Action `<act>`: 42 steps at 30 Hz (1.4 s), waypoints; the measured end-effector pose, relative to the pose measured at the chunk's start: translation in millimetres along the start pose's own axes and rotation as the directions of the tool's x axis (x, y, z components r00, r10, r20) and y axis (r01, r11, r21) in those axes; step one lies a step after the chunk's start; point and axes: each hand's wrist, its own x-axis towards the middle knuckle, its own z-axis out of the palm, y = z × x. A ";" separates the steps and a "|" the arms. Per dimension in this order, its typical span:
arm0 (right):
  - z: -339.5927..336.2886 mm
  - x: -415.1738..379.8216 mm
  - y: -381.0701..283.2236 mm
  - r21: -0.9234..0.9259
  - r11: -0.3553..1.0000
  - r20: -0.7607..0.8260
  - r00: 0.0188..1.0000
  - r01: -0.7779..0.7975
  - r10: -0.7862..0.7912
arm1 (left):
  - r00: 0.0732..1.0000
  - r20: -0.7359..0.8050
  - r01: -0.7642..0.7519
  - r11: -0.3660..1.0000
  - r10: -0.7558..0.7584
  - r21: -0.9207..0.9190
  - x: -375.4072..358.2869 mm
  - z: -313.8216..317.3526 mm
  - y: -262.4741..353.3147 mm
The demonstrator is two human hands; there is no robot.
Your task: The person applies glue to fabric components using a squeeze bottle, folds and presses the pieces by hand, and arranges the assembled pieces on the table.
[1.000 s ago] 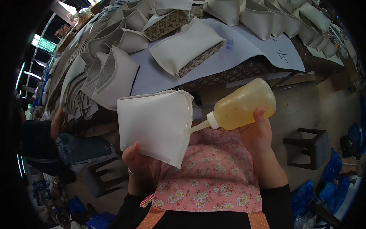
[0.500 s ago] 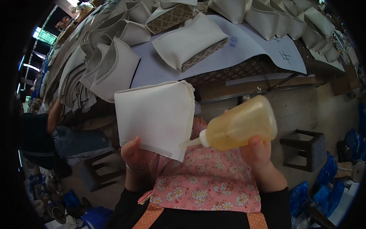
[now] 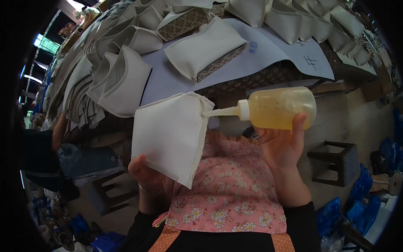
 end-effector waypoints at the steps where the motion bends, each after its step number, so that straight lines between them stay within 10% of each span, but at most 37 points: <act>1: 2.4 2.3 2.1 -0.024 0.998 -0.033 0.998 0.054 -0.055 | 1.000 -0.013 -0.003 1.000 0.003 0.014 0.2 -0.3 0.3; 14: -5.0 6.3 13.0 -0.081 0.969 0.042 0.972 0.235 -0.232 | 0.996 -0.093 0.013 0.999 -0.016 -0.031 0.5 5.8 -2.7; 35: -7.4 -23.3 9.3 -0.173 0.984 0.193 0.981 0.043 -0.009 | 0.994 -0.110 0.007 0.999 -0.002 0.047 1.7 3.9 -2.1; 39: -1.8 -21.8 7.4 0.113 0.978 0.166 0.974 -0.175 0.155 | 0.996 0.085 0.045 0.994 -0.036 -0.100 4.6 15.5 -2.5; 42: 2.2 -12.2 -0.1 0.347 0.886 0.170 0.949 -0.309 0.265 | 0.998 0.066 -0.037 0.974 0.022 0.225 -7.2 18.9 -2.9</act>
